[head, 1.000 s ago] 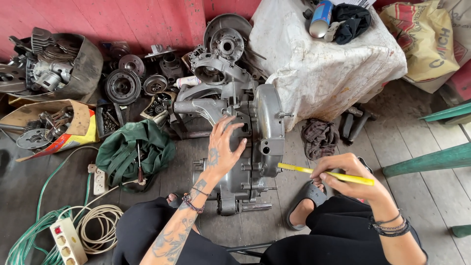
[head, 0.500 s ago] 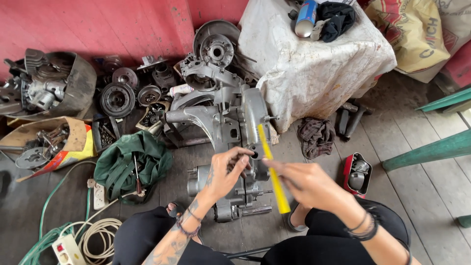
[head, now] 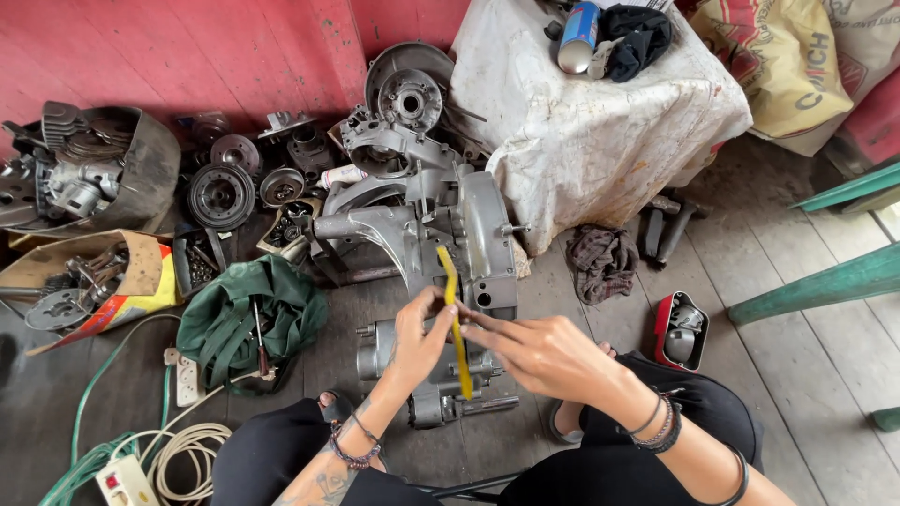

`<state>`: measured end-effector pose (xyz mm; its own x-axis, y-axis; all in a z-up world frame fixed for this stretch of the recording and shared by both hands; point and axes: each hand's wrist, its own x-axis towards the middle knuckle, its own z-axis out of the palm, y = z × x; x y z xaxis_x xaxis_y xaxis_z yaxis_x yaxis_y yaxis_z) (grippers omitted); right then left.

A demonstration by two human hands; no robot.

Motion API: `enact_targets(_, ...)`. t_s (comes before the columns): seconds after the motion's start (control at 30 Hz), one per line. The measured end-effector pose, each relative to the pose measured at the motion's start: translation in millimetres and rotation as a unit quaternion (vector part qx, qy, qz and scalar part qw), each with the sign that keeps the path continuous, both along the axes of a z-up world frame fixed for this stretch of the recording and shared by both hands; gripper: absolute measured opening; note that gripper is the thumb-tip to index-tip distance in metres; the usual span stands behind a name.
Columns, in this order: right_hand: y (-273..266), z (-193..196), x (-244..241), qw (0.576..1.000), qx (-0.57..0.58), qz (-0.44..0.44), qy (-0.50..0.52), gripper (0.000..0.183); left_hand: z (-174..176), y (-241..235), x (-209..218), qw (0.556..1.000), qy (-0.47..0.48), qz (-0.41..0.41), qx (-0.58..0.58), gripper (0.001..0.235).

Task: The person is cleaning a motorcycle engine casing using a yellow scraping tool to remove dirt and debris from its surface and crevices.

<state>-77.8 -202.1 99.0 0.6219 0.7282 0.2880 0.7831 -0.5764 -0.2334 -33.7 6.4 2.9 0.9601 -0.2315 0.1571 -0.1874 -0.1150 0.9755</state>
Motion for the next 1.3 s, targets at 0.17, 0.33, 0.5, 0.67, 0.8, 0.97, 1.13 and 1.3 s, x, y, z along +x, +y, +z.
enact_targets(0.17,-41.6,-22.9,17.0,0.987,0.106,-0.123,-0.001,0.037,-41.9,7.0,6.7,0.998,0.04,0.043,-0.029,0.021)
enact_targets(0.33,-56.7,-42.8,29.9,0.945,0.189,-0.251,0.095,0.028,-13.0,-8.3,-20.1,0.999,0.009,0.038,0.0,0.054)
enact_targets(0.5,-61.8,-123.8,31.7,0.863,0.252,-0.293,0.324,0.048,-53.6,-0.2,-20.0,0.998,-0.021,-0.039,0.038,0.057)
enact_targets(0.67,-38.2,-123.3,23.3,0.873,0.193,-0.281,0.349,0.052,-40.9,-1.1,-29.3,0.992,-0.082,-0.028,0.088,0.058)
enact_targets(0.8,-36.8,-137.5,28.9,0.903,0.194,-0.254,0.287,0.035,-56.6,0.3,-23.2,0.987,-0.093,-0.006,0.134,0.06)
enact_targets(0.97,-38.8,-144.6,31.8,0.912,0.192,-0.247,0.265,0.035,-55.2,-2.5,-27.9,0.999,-0.038,-0.019,0.027,0.051)
enact_targets(1.13,-29.7,-137.0,31.6,0.918,0.201,-0.23,0.254,0.029,-62.2,-3.8,-28.5,0.996,-0.04,0.014,0.076,0.056)
enact_targets(1.3,-30.0,-135.0,31.8,0.913,0.211,-0.222,0.27,0.034,-50.9,4.9,-28.6,0.996,0.052,-0.017,0.067,0.056)
